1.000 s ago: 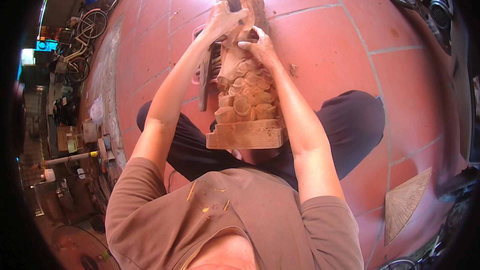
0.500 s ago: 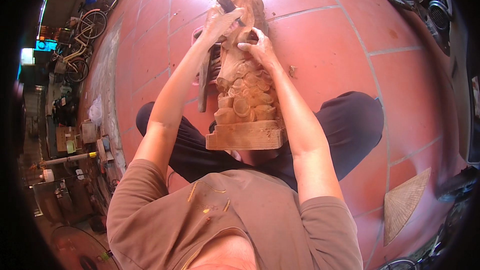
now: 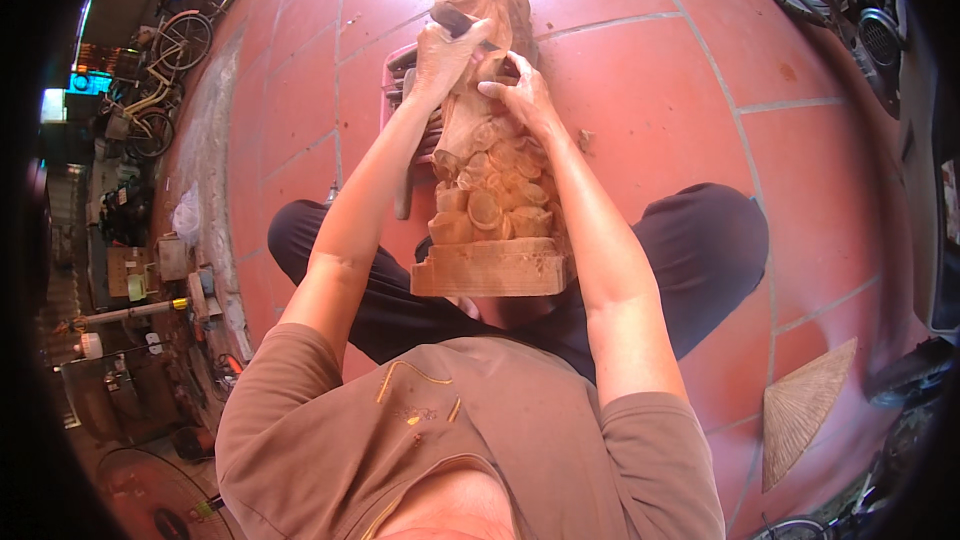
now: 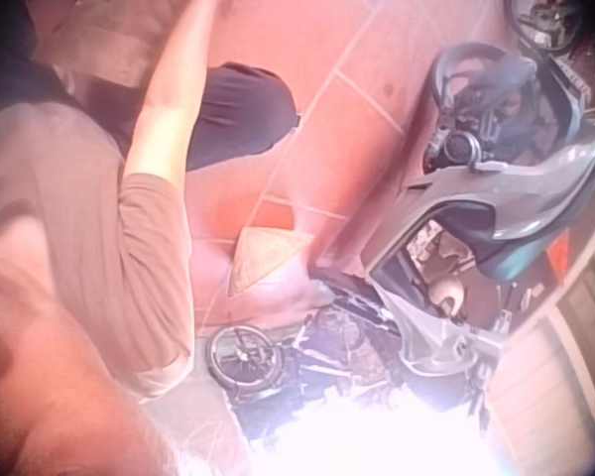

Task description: The person sits cross-legged on a tiled floor and carves a wooden sculpture using a chisel and mallet. They repeatedly strike the chisel to shape the upper portion of the figure, occasionally rotating the piece to access different angles.

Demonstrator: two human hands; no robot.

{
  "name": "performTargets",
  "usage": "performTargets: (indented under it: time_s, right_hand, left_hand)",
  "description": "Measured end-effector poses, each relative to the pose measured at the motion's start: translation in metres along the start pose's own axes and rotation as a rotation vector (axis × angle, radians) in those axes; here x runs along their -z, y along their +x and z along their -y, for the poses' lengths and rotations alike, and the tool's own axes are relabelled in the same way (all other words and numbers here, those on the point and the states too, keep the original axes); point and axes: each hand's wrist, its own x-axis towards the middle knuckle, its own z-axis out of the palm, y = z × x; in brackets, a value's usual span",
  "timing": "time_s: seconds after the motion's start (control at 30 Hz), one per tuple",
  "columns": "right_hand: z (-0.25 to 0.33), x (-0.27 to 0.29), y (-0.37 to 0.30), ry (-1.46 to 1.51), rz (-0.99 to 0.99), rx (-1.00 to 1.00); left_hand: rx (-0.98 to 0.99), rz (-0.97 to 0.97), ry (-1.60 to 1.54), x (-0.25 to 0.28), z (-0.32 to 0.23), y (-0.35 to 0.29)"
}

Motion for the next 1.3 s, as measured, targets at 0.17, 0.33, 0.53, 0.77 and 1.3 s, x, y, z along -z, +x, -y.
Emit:
performTargets:
  time_s: [0.17,0.33,0.53,0.77,1.3]
  right_hand:
    - [-0.007,0.006,0.003,-0.059,-0.047,-0.003]
    - [-0.006,0.008,0.000,-0.054,-0.063,0.028]
    - [0.004,0.002,-0.002,0.039,0.017,-0.020]
    - [-0.013,0.009,0.005,-0.044,-0.032,0.041]
    - [-0.009,0.009,0.001,-0.022,-0.029,0.050]
  left_hand:
    - [-0.278,-0.062,0.059,-0.007,-0.006,-0.014]
    - [0.086,0.048,0.020,0.015,-0.027,-0.009]
    - [-0.106,-0.066,0.114,-0.009,-0.005,0.000]
    - [0.005,0.019,0.204,0.013,-0.022,-0.017]
    - [0.122,0.022,-0.029,0.022,-0.025,-0.031]
